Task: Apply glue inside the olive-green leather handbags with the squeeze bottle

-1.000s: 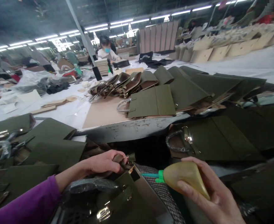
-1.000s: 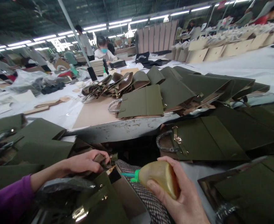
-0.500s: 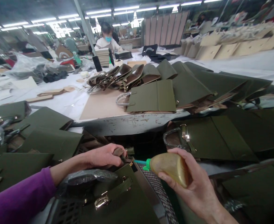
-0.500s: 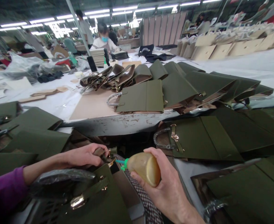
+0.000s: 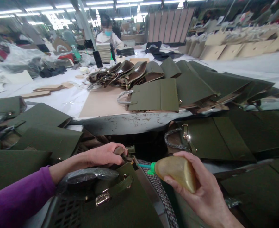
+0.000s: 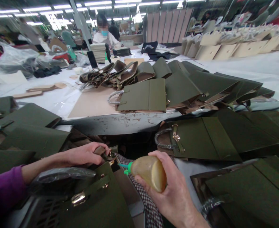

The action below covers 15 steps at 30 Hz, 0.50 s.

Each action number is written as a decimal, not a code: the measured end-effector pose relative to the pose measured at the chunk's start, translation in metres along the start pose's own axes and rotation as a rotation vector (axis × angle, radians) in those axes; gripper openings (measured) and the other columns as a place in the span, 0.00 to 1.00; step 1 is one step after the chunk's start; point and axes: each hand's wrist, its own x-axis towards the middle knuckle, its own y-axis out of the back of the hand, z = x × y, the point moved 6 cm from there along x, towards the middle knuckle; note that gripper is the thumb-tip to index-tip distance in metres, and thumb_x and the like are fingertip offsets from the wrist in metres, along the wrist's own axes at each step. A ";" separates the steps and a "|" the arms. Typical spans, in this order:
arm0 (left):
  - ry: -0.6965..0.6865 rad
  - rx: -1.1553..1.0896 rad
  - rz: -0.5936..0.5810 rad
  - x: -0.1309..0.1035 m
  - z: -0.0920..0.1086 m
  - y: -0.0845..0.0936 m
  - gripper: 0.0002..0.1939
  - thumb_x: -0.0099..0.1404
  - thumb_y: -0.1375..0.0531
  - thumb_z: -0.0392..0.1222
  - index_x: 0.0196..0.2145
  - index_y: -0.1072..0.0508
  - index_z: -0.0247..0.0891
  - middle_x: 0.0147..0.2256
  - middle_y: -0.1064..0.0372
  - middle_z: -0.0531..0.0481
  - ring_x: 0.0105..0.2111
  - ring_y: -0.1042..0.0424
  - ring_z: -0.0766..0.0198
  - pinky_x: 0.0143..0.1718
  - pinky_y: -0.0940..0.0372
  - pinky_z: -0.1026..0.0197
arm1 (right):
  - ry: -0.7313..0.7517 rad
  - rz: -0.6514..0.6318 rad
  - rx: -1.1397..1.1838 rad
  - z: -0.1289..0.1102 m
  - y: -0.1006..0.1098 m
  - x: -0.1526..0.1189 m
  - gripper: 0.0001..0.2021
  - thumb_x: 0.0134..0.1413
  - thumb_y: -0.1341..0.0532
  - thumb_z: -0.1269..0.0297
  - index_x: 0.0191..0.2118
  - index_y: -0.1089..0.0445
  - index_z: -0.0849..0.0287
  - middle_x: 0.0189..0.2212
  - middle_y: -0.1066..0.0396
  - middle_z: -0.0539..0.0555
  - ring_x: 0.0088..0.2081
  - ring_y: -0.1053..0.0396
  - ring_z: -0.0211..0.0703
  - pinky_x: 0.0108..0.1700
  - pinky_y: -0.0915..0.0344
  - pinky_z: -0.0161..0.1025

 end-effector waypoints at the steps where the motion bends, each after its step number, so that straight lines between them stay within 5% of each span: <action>1: -0.004 0.008 0.001 0.000 0.000 0.000 0.12 0.52 0.37 0.39 0.37 0.28 0.39 0.27 0.35 0.59 0.27 0.38 0.65 0.28 0.44 0.63 | 0.006 -0.002 0.005 -0.001 -0.001 0.001 0.20 0.66 0.34 0.45 0.53 0.34 0.50 0.42 0.23 0.54 0.35 0.20 0.48 0.40 0.19 0.42; 15: 0.002 -0.007 0.000 0.001 0.001 -0.002 0.14 0.51 0.38 0.41 0.38 0.28 0.37 0.29 0.33 0.58 0.29 0.36 0.64 0.30 0.40 0.62 | -0.073 -0.093 0.002 0.010 0.006 -0.021 0.18 0.63 0.31 0.50 0.52 0.31 0.49 0.42 0.22 0.52 0.37 0.20 0.48 0.40 0.20 0.40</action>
